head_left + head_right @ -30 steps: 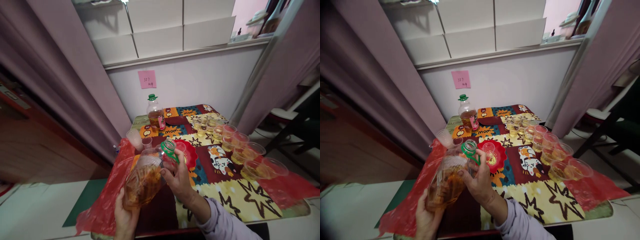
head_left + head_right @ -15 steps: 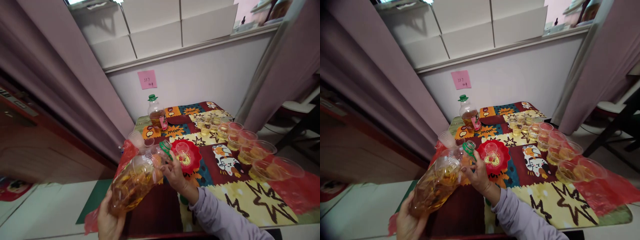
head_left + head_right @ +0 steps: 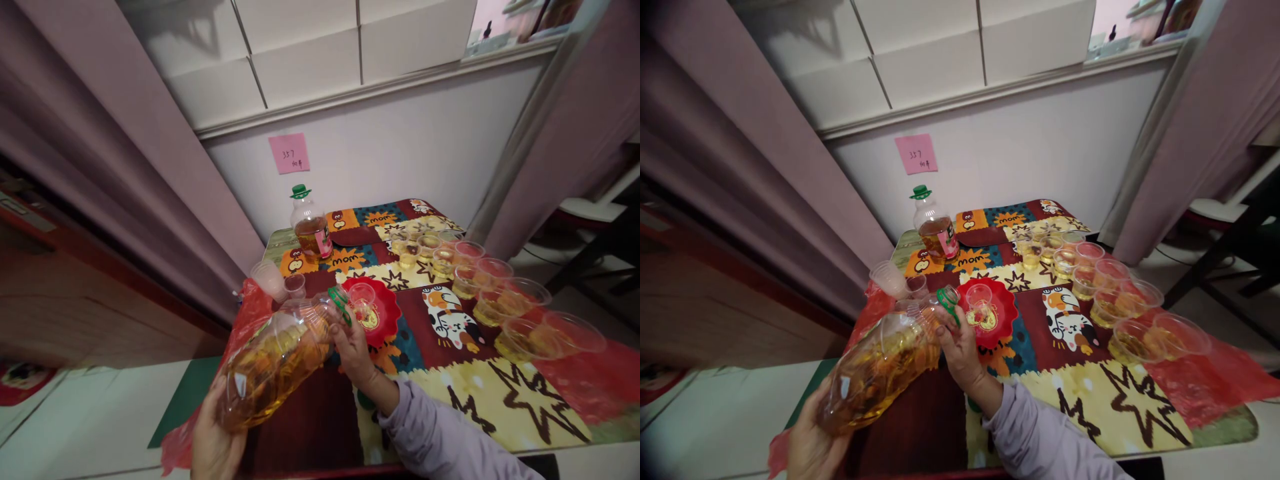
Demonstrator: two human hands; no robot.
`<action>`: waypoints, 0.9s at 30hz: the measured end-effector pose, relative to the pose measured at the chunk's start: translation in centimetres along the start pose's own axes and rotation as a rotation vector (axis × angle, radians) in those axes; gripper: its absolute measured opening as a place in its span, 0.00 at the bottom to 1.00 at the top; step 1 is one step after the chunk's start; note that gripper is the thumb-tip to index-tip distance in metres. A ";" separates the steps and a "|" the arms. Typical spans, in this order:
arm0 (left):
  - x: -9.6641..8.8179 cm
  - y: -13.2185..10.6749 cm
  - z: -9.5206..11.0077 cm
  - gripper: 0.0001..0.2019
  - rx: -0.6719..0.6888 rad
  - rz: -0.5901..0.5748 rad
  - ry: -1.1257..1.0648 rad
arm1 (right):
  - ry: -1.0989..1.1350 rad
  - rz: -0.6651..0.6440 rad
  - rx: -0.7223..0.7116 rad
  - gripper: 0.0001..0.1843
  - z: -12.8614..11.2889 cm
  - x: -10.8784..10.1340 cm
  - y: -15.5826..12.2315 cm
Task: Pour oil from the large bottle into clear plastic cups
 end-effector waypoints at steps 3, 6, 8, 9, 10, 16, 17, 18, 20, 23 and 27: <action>0.8 -0.4 0.4 0.13 -0.014 -0.011 0.005 | -0.001 0.018 -0.009 0.37 -0.2 -0.1 0.0; 1.2 -0.7 0.7 0.11 -0.030 -0.007 -0.002 | 0.003 0.048 -0.001 0.38 -0.5 0.0 0.2; 1.2 -0.6 0.8 0.12 -0.033 -0.017 0.012 | -0.006 0.063 0.014 0.37 -0.7 0.1 0.3; 1.1 -0.4 0.8 0.13 -0.031 -0.022 0.023 | -0.014 0.066 0.022 0.36 -0.9 0.2 0.3; 1.0 -0.3 0.9 0.13 -0.027 -0.030 0.036 | -0.026 0.066 0.026 0.35 -1.0 0.2 0.3; 0.4 0.8 1.0 0.16 0.019 -0.052 0.111 | -0.132 0.078 -0.036 0.29 -1.5 0.4 0.7; 0.4 0.9 1.1 0.15 0.030 -0.055 0.121 | -0.139 0.081 -0.042 0.30 -1.5 0.4 0.8; 0.4 0.9 1.1 0.15 0.039 -0.056 0.131 | -0.140 0.083 -0.045 0.30 -1.6 0.4 0.9; 0.6 0.9 1.4 0.14 0.042 -0.061 0.147 | -0.130 0.090 -0.052 0.30 -1.7 0.5 1.0; 1.2 0.4 1.8 0.15 0.015 -0.078 0.145 | -0.098 0.098 -0.053 0.30 -1.9 0.7 1.2; 2.0 -0.4 2.4 0.12 -0.006 -0.035 0.128 | -0.064 0.121 -0.023 0.30 -2.1 0.9 1.3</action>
Point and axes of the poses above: each hand's wrist, its own y-axis towards the middle knuckle, its own x-axis out of the palm, z = x × y, the point moved 2 cm from there along y, towards the middle knuckle, and after that the axes turned 15 degrees about y, right-handed, at the moved point
